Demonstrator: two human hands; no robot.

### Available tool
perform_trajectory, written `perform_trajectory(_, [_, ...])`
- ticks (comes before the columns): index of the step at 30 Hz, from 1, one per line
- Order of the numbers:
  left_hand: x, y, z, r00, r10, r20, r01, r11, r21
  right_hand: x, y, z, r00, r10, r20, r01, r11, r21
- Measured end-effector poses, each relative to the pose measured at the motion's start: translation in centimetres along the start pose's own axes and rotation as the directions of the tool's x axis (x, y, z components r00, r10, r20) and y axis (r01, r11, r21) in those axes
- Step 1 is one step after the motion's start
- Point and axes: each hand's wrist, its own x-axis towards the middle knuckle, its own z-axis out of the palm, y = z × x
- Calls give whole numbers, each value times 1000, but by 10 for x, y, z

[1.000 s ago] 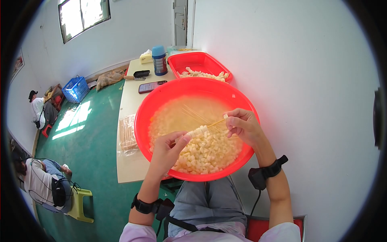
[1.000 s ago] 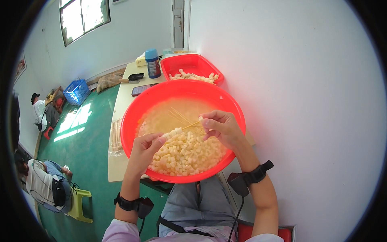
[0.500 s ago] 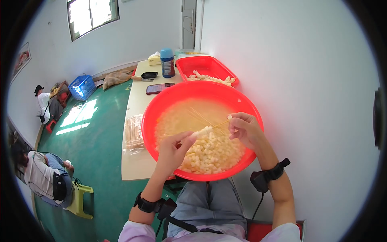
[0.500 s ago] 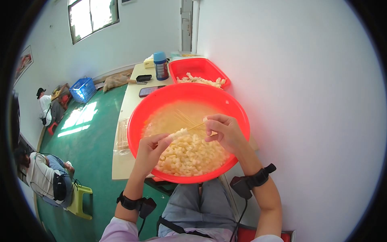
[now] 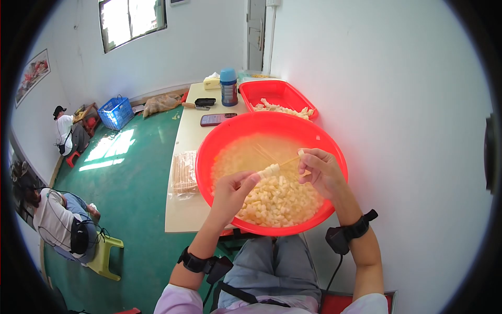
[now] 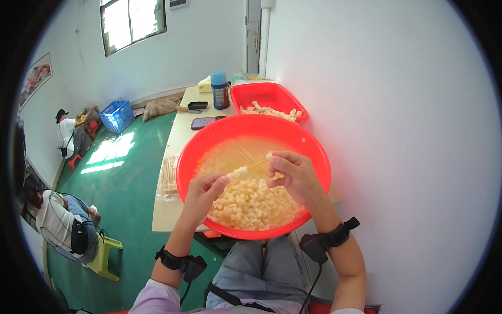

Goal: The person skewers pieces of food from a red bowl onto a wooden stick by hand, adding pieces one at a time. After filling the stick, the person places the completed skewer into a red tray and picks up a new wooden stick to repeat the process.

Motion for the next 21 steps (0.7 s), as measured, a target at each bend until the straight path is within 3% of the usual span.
perform_trajectory(2, [4,1,-2,991,-86,99,97,989,-111,-2,-5,4,1000,-5,-5,5,1000,-26])
perform_trajectory(5, [2,11,4,988,-134,80,144,981,-134,0,-2,-2,999,20,-48,-21,999,-32])
perform_trajectory(8, [-2,12,6,1000,-20,-13,21,1000,22,1,2,-4,993,109,-53,-104,991,79])
perform_trajectory(11, [-5,9,9,983,131,-129,-111,982,154,3,6,1,992,105,-67,-100,993,69])
perform_trajectory(14, [-10,11,10,973,176,-152,-142,967,210,3,6,6,995,42,-90,-42,999,-3])
perform_trajectory(17, [-2,3,0,1000,1,25,-1,1000,7,0,1,4,999,-31,29,32,999,-19])
perform_trajectory(20, [3,11,0,956,-198,217,241,950,-197,0,-4,0,997,-50,53,53,997,-56])
perform_trajectory(21, [4,11,2,963,-186,198,221,960,-173,-1,-5,-1,999,-32,29,34,998,-56])
